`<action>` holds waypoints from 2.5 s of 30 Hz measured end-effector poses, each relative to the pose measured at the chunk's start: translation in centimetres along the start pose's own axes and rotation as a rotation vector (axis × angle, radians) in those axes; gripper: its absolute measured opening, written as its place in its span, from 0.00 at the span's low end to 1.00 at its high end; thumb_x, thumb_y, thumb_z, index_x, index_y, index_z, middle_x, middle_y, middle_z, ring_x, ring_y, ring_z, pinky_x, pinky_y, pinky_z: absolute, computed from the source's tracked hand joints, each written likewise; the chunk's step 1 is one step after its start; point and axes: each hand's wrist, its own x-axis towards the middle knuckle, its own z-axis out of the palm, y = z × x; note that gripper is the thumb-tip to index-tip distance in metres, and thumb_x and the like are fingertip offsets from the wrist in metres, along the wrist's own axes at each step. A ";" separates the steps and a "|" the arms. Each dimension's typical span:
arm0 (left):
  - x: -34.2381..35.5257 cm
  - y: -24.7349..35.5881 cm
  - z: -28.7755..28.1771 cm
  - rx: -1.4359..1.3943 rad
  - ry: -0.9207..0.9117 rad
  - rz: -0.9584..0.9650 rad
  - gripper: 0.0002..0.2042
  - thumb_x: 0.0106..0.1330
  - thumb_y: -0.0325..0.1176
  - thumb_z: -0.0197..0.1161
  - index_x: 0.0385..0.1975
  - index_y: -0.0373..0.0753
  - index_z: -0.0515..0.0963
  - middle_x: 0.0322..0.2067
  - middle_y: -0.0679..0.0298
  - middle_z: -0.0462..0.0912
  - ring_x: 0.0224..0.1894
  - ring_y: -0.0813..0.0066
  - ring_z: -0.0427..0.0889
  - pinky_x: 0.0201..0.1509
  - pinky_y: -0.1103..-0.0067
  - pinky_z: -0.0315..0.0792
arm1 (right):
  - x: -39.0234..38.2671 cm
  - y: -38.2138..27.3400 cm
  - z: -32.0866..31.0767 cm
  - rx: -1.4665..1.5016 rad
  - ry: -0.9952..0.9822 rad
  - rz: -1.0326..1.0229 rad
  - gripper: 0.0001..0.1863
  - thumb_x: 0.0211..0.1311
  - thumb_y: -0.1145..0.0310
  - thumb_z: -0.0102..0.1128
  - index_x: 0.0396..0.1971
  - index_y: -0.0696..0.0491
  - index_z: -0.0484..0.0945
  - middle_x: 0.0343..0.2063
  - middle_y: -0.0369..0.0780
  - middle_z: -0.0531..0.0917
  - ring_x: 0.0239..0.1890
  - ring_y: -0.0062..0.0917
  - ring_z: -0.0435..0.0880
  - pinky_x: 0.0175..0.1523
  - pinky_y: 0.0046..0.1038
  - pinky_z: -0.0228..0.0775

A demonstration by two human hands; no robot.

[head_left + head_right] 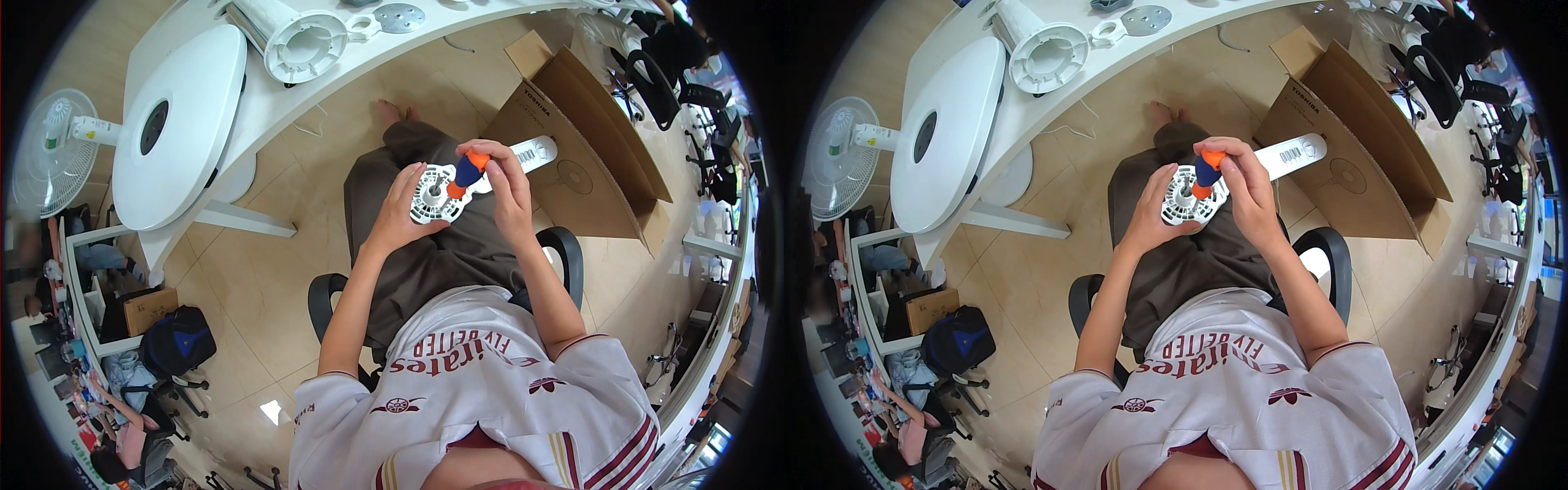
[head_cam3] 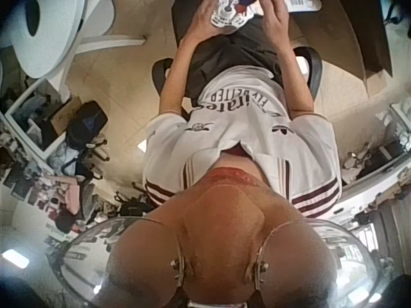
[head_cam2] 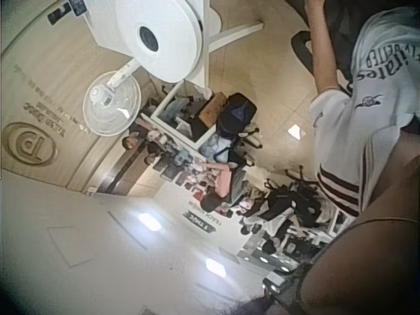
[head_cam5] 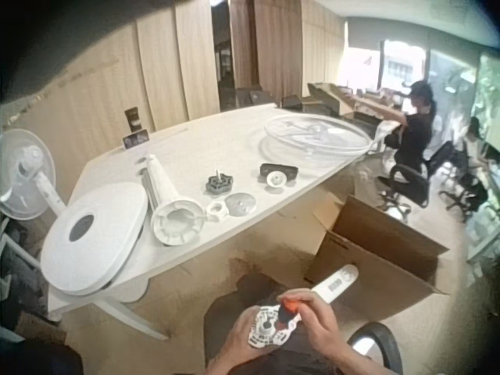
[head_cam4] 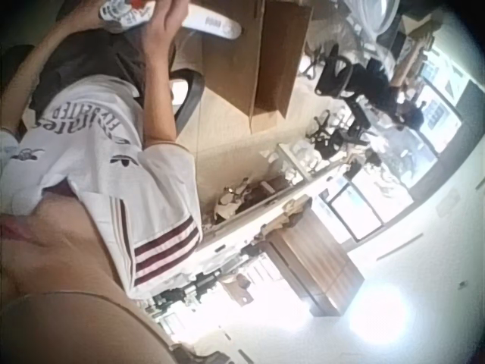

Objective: Using a screwdriver to repair or assemble the motor housing of a desk fan.

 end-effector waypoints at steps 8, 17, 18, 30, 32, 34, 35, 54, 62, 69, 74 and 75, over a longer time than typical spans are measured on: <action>0.0 0.1 -0.1 -0.011 0.001 0.004 0.54 0.49 0.51 0.86 0.75 0.38 0.64 0.71 0.46 0.69 0.70 0.45 0.73 0.73 0.61 0.69 | -0.1 1.0 -0.7 -0.315 -0.006 -0.178 0.13 0.76 0.71 0.61 0.54 0.59 0.80 0.53 0.43 0.81 0.53 0.28 0.82 0.65 0.30 0.72; 0.1 0.0 0.0 -0.007 -0.003 0.007 0.53 0.49 0.50 0.86 0.75 0.37 0.64 0.71 0.46 0.69 0.71 0.44 0.73 0.73 0.61 0.70 | 0.4 -0.2 0.3 -0.089 0.020 -0.001 0.13 0.77 0.71 0.59 0.56 0.59 0.81 0.55 0.45 0.86 0.57 0.28 0.84 0.64 0.31 0.73; 0.1 0.0 0.0 -0.007 -0.003 0.000 0.54 0.49 0.50 0.86 0.75 0.37 0.64 0.71 0.46 0.69 0.71 0.44 0.73 0.73 0.61 0.70 | 0.4 -0.3 0.2 -0.101 -0.012 -0.007 0.13 0.76 0.72 0.61 0.55 0.58 0.82 0.55 0.44 0.86 0.57 0.28 0.84 0.63 0.31 0.73; 0.0 0.0 0.1 -0.004 0.005 0.007 0.54 0.49 0.50 0.86 0.75 0.37 0.64 0.71 0.45 0.69 0.71 0.44 0.73 0.74 0.61 0.69 | -0.1 0.2 0.1 -0.138 0.091 -0.041 0.13 0.74 0.74 0.64 0.54 0.59 0.83 0.50 0.44 0.88 0.55 0.28 0.86 0.63 0.29 0.75; 0.0 0.1 0.1 -0.002 0.004 0.003 0.54 0.49 0.49 0.86 0.75 0.37 0.64 0.71 0.45 0.69 0.71 0.44 0.73 0.74 0.61 0.69 | -0.2 0.1 -0.1 -0.071 0.085 -0.024 0.13 0.74 0.73 0.63 0.55 0.59 0.83 0.52 0.44 0.87 0.57 0.28 0.85 0.64 0.29 0.74; 0.0 0.0 0.1 0.001 0.000 -0.002 0.54 0.49 0.49 0.86 0.75 0.37 0.64 0.71 0.45 0.69 0.71 0.44 0.73 0.74 0.61 0.69 | -0.1 0.2 -0.2 -0.003 0.079 -0.005 0.14 0.75 0.73 0.63 0.55 0.60 0.83 0.54 0.45 0.86 0.58 0.28 0.85 0.66 0.29 0.74; 0.0 -0.1 0.0 0.006 0.002 0.003 0.54 0.49 0.49 0.86 0.75 0.37 0.64 0.71 0.46 0.69 0.71 0.44 0.73 0.74 0.61 0.69 | 0.0 0.4 -0.2 -0.083 0.084 -0.066 0.14 0.74 0.73 0.63 0.55 0.59 0.83 0.55 0.45 0.86 0.57 0.28 0.85 0.65 0.30 0.74; 1.3 0.0 1.2 -0.026 -0.082 0.026 0.56 0.48 0.52 0.86 0.76 0.37 0.63 0.72 0.45 0.68 0.72 0.43 0.70 0.75 0.59 0.67 | -0.7 0.2 -2.2 -0.381 0.152 -0.134 0.11 0.73 0.74 0.63 0.52 0.58 0.81 0.50 0.40 0.81 0.52 0.26 0.83 0.64 0.29 0.72; 2.5 0.4 1.9 -0.032 -0.123 0.058 0.54 0.48 0.50 0.86 0.75 0.37 0.64 0.71 0.45 0.69 0.72 0.44 0.72 0.74 0.60 0.68 | -1.3 0.1 -3.1 -0.312 0.191 -0.229 0.12 0.74 0.73 0.65 0.53 0.58 0.80 0.52 0.43 0.84 0.54 0.26 0.83 0.64 0.29 0.72; 2.2 0.1 1.7 -0.003 -0.125 0.038 0.55 0.47 0.51 0.86 0.76 0.38 0.64 0.72 0.45 0.67 0.73 0.43 0.70 0.75 0.59 0.68 | -0.8 -0.4 -2.2 -0.234 0.193 -0.063 0.12 0.75 0.71 0.64 0.54 0.58 0.80 0.54 0.44 0.85 0.55 0.27 0.84 0.64 0.29 0.73; 1.5 0.1 1.1 -0.003 -0.092 0.013 0.54 0.48 0.51 0.86 0.75 0.37 0.64 0.72 0.46 0.68 0.73 0.44 0.71 0.75 0.60 0.68 | -0.3 0.1 -1.6 -0.185 0.081 -0.095 0.13 0.73 0.72 0.65 0.53 0.58 0.81 0.54 0.43 0.84 0.54 0.27 0.84 0.62 0.30 0.74; 1.4 0.0 0.9 -0.014 -0.087 0.011 0.55 0.48 0.52 0.86 0.76 0.37 0.64 0.72 0.46 0.67 0.73 0.44 0.70 0.76 0.59 0.67 | -0.1 0.3 -1.2 -0.177 0.068 -0.095 0.13 0.73 0.72 0.65 0.53 0.58 0.81 0.54 0.43 0.84 0.54 0.27 0.84 0.62 0.30 0.74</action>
